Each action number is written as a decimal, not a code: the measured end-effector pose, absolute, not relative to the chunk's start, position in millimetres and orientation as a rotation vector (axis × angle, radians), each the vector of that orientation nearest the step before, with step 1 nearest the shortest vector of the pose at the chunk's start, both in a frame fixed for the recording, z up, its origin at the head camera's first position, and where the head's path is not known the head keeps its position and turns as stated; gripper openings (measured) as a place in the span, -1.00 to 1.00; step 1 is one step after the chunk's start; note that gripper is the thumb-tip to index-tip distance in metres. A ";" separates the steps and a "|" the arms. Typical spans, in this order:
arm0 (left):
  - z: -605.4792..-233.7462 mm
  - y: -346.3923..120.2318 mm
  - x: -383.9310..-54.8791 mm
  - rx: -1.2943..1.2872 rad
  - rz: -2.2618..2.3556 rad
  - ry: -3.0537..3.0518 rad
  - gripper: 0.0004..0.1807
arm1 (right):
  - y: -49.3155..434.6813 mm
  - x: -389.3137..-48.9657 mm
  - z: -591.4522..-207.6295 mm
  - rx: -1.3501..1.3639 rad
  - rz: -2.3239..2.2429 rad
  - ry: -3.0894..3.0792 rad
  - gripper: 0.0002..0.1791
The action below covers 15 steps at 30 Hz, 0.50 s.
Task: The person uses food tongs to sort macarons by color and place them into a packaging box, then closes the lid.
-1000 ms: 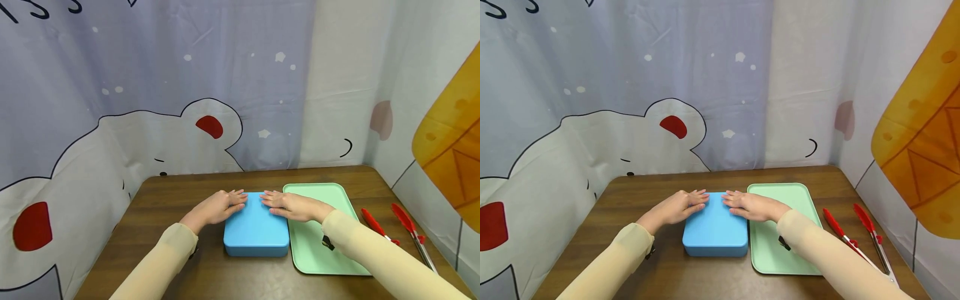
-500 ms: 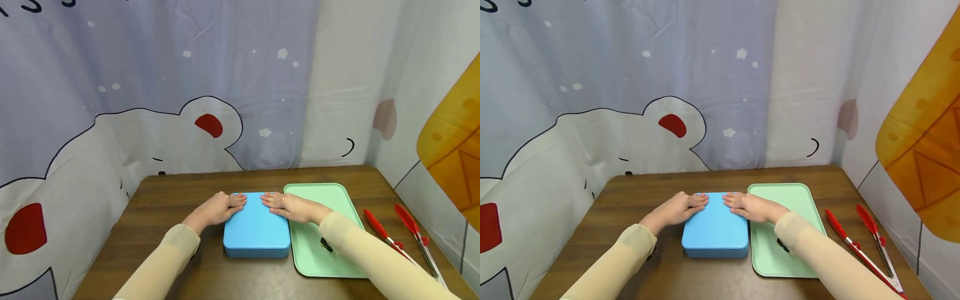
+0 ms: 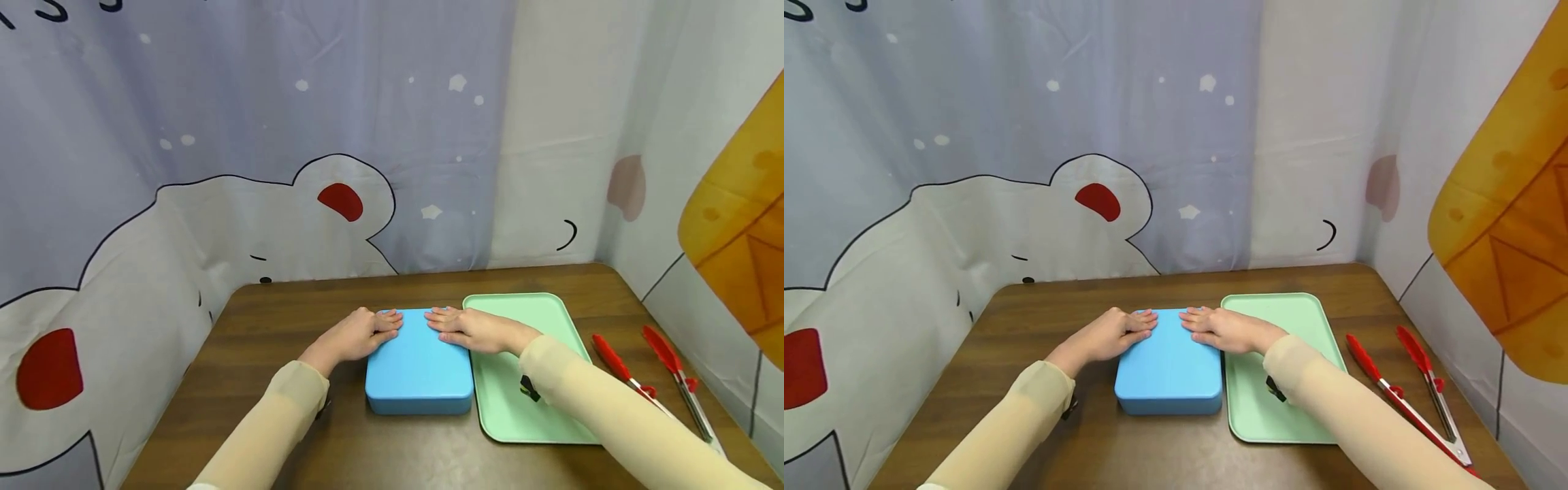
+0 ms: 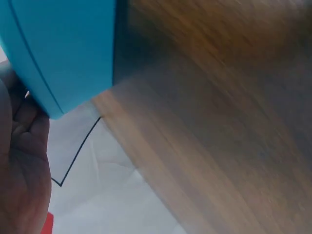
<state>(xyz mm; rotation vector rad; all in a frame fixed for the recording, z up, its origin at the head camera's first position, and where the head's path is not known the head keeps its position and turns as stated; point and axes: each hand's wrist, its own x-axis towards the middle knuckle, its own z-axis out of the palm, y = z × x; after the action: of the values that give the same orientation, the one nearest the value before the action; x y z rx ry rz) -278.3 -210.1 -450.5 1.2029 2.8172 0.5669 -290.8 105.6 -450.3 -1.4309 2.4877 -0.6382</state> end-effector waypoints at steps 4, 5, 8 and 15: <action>-449.6 -209.0 -276.0 1.202 0.529 2.826 -0.57 | 105.8 -287.8 -451.7 -1.446 -0.685 2.496 -0.45; -448.8 -208.7 -274.5 1.214 0.527 2.830 -0.57 | 106.3 -286.4 -451.5 -1.453 -0.687 2.502 -0.45; -445.4 -208.0 -268.7 1.261 0.541 2.836 -0.57 | 109.5 -279.3 -446.5 -1.466 -0.696 2.516 -0.44; -428.0 -209.4 -251.1 1.351 0.632 2.855 -0.57 | 114.9 -260.9 -426.6 -1.487 -0.723 2.550 -0.43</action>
<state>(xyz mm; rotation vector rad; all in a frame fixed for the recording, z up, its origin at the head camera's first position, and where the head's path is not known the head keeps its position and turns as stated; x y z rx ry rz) -251.1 -209.4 -428.0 1.3509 2.8553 0.6324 -260.9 114.9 -426.6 -1.4866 2.5502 -0.7225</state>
